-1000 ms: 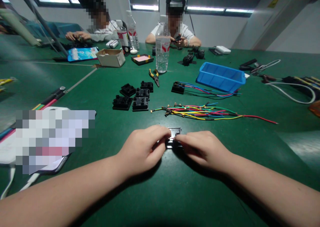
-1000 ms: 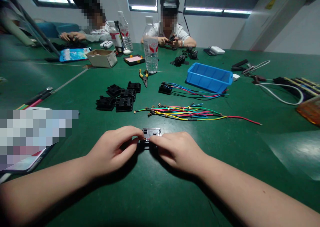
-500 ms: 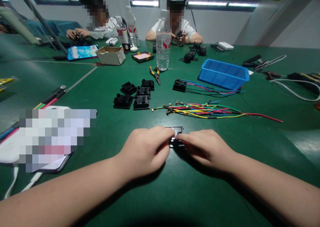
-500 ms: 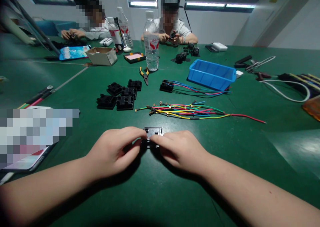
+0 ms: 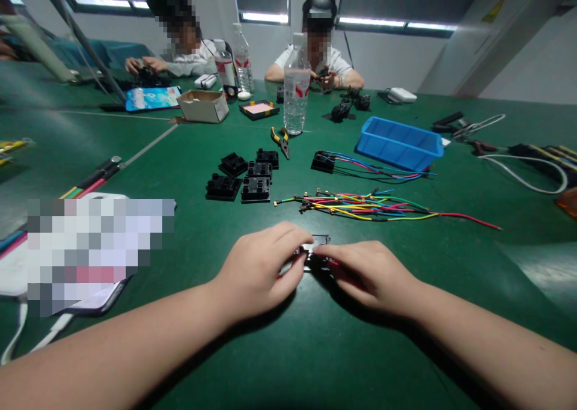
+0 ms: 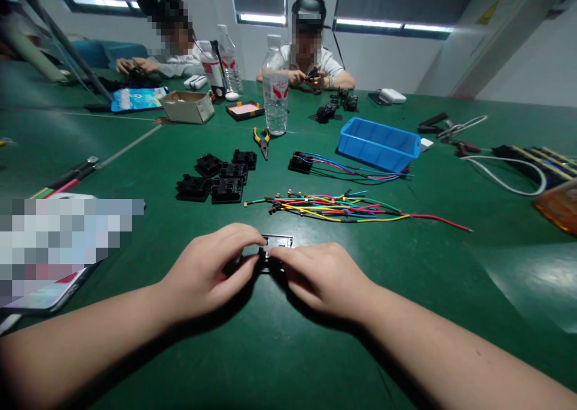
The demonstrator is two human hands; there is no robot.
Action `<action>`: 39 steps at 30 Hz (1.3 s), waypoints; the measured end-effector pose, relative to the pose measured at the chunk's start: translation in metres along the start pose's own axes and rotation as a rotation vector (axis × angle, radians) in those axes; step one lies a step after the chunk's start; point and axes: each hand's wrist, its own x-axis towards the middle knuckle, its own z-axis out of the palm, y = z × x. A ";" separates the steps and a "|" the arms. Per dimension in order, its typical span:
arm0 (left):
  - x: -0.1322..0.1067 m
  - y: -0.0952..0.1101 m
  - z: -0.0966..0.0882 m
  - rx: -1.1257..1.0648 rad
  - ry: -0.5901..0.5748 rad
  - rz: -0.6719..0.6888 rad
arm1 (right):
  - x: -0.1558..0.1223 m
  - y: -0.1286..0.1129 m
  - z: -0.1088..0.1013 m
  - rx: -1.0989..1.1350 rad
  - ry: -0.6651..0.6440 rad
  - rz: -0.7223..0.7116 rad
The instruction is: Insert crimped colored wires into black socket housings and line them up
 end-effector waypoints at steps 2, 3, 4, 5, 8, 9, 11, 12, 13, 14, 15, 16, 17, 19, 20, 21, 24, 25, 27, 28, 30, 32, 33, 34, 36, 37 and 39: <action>0.002 -0.001 0.001 -0.022 -0.006 -0.074 | 0.000 0.000 0.000 0.003 0.021 0.010; 0.003 -0.001 0.002 -0.029 -0.022 -0.113 | -0.001 0.000 0.000 -0.002 0.026 0.012; 0.004 -0.002 0.003 -0.038 -0.048 -0.147 | -0.001 0.000 0.001 -0.008 0.027 0.012; 0.004 -0.003 0.004 -0.048 -0.082 -0.176 | -0.001 0.000 0.001 -0.014 0.026 0.013; 0.004 -0.005 0.007 -0.082 -0.161 -0.225 | -0.002 -0.001 0.001 -0.029 0.026 0.020; 0.004 -0.005 0.007 -0.089 -0.166 -0.233 | -0.001 -0.002 0.001 -0.031 0.025 0.030; 0.004 -0.006 0.007 -0.100 -0.152 -0.240 | 0.000 -0.003 0.001 -0.029 0.018 0.060; 0.004 -0.006 0.007 -0.108 -0.140 -0.237 | 0.000 -0.003 0.001 -0.029 0.013 0.079; 0.004 -0.006 0.007 -0.120 -0.127 -0.231 | 0.001 -0.004 0.001 -0.030 0.010 0.095; 0.005 -0.007 0.007 -0.138 -0.113 -0.222 | 0.001 -0.004 0.001 -0.033 0.010 0.104; 0.005 -0.007 0.007 -0.163 -0.101 -0.214 | 0.001 -0.004 0.001 -0.038 0.014 0.107; 0.005 -0.006 0.007 -0.195 -0.094 -0.211 | 0.001 -0.003 0.001 -0.045 0.019 0.104; 0.005 -0.006 0.007 -0.235 -0.096 -0.216 | 0.001 -0.003 0.001 -0.051 0.026 0.094; 0.005 -0.005 0.007 -0.341 -0.129 -0.241 | 0.000 -0.001 0.001 -0.057 0.044 0.060; 0.005 -0.004 0.007 -0.399 -0.148 -0.259 | -0.001 -0.001 0.001 -0.060 0.053 0.038; 0.005 -0.003 0.007 -0.464 -0.167 -0.278 | -0.002 0.000 0.001 -0.066 0.065 0.014; 0.005 0.001 0.006 -0.751 -0.223 -0.330 | -0.004 0.000 0.001 -0.100 0.102 -0.051; 0.005 0.002 0.005 -0.864 -0.246 -0.349 | -0.005 0.001 0.001 -0.119 0.112 -0.066; 0.005 0.003 0.004 -1.043 -0.286 -0.389 | -0.005 0.001 0.001 -0.163 0.123 -0.093; 0.005 0.004 0.004 -1.087 -0.292 -0.407 | -0.006 0.001 0.001 -0.186 0.124 -0.104; 0.005 0.004 0.003 -1.108 -0.293 -0.433 | -0.006 0.001 0.001 -0.227 0.127 -0.118; 0.005 0.005 0.003 -1.105 -0.290 -0.440 | -0.006 0.001 0.001 -0.251 0.123 -0.125; 0.006 0.005 0.003 -1.104 -0.288 -0.441 | -0.007 0.002 0.001 -0.260 0.121 -0.128; 0.006 0.005 0.002 -1.104 -0.285 -0.443 | -0.007 0.002 0.001 -0.268 0.118 -0.133; 0.006 0.005 0.002 -1.109 -0.273 -0.449 | -0.007 0.002 0.002 -0.281 0.110 -0.136; 0.006 0.006 0.002 -1.115 -0.264 -0.457 | -0.007 0.001 0.002 -0.282 0.107 -0.133; 0.007 0.007 0.002 -1.122 -0.243 -0.481 | -0.007 0.000 0.002 -0.253 0.111 -0.116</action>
